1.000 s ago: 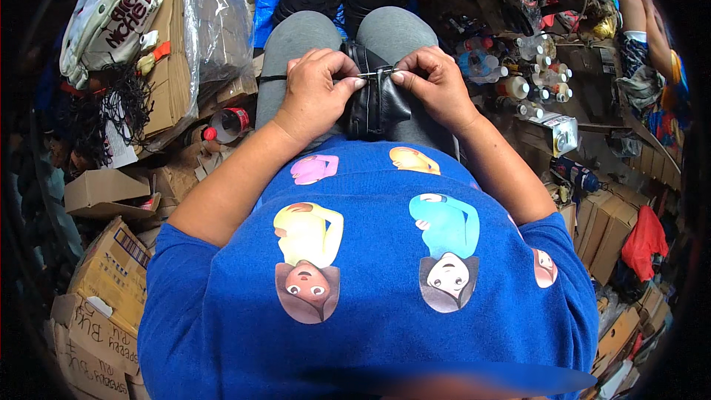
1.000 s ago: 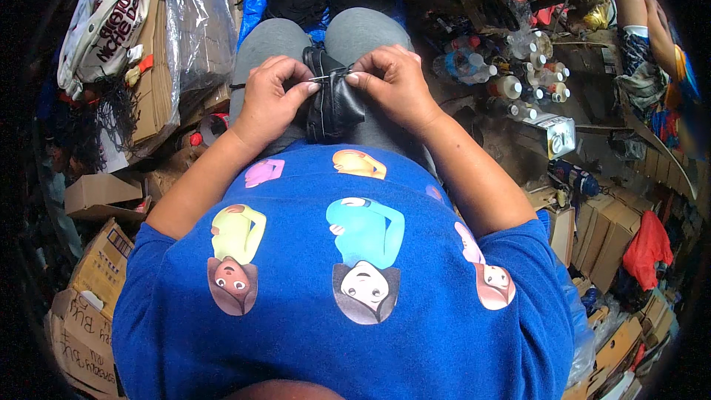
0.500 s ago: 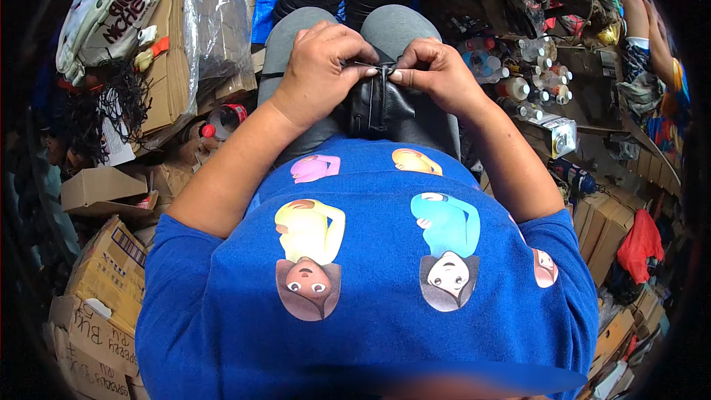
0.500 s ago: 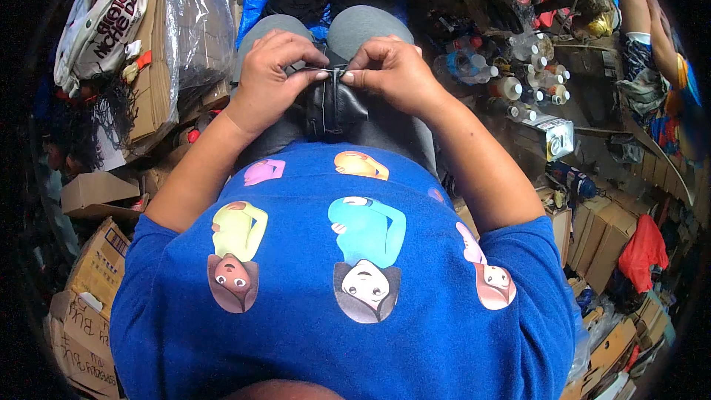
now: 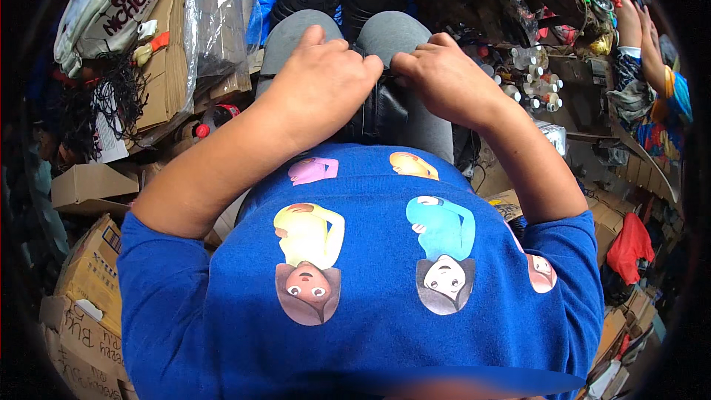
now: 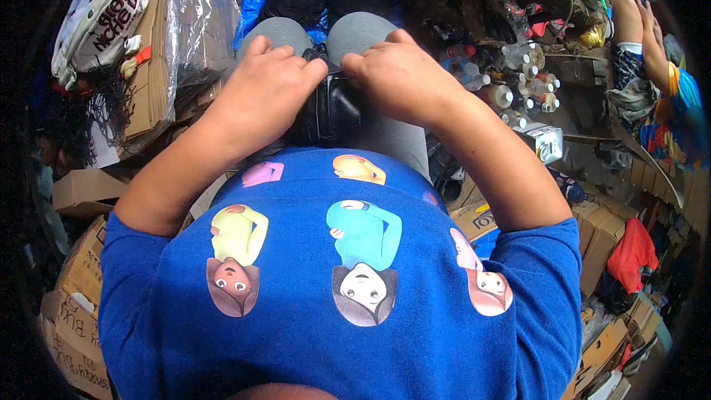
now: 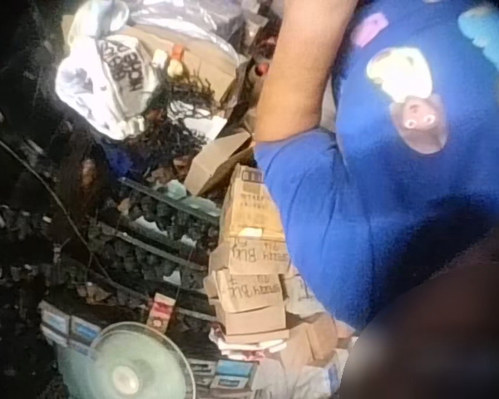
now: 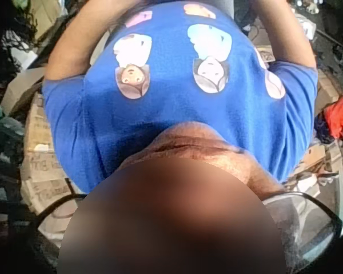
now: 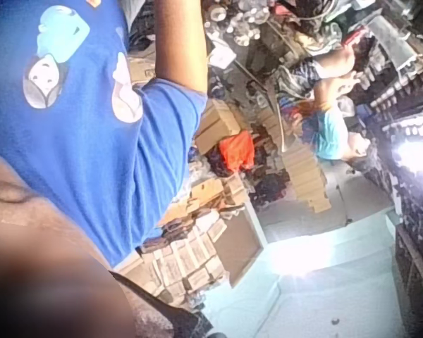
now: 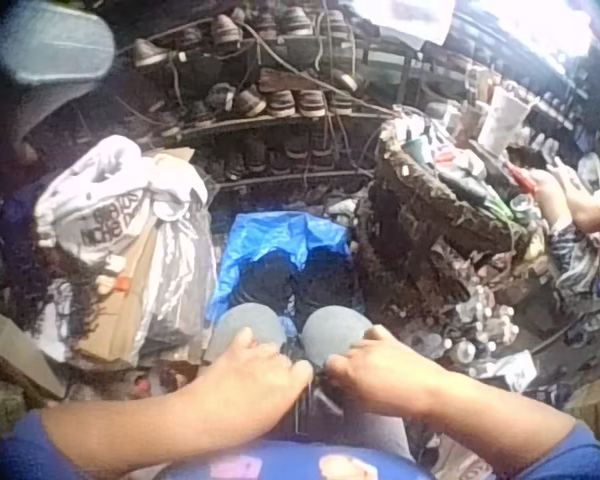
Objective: Manually stitch a shoe upper using needle and thread.
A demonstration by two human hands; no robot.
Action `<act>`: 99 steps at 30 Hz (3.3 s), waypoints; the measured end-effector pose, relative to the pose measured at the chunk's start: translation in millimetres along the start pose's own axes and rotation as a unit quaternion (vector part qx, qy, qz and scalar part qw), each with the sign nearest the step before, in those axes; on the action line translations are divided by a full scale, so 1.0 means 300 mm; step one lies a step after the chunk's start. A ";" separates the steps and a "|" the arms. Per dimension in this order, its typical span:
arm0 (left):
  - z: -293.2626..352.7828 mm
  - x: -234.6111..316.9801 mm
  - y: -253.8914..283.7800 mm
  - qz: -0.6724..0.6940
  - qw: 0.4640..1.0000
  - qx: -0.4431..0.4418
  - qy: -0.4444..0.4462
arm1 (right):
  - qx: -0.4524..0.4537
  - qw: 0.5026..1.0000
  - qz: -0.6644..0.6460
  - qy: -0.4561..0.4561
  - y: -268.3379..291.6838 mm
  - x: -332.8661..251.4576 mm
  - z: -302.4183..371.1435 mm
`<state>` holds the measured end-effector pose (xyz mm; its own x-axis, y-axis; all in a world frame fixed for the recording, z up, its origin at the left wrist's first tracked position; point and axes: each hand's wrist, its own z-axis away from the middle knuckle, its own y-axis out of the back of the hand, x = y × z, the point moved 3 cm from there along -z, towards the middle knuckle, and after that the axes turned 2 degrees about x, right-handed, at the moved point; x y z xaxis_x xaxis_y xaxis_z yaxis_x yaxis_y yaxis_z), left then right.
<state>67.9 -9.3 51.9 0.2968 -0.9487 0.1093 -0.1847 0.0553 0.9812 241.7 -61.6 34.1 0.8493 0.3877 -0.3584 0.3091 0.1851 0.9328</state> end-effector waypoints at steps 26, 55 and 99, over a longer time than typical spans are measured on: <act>0.227 -0.270 -0.019 0.865 0.412 0.221 0.180 | 0.256 0.408 -0.867 -0.124 -0.031 0.221 0.164; 0.020 -0.114 0.156 0.409 0.850 0.324 0.068 | 0.360 0.767 -0.527 -0.070 0.215 -0.038 0.045; 0.012 -0.023 -0.002 0.138 0.984 0.113 -0.018 | 0.132 0.943 -0.284 -0.115 -0.102 -0.087 0.102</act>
<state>62.6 -3.9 49.9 0.1732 -0.9180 0.3568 -0.4592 0.2452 0.8538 223.3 -105.1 15.9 0.5754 0.0820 -0.8137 0.8120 0.0613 0.5804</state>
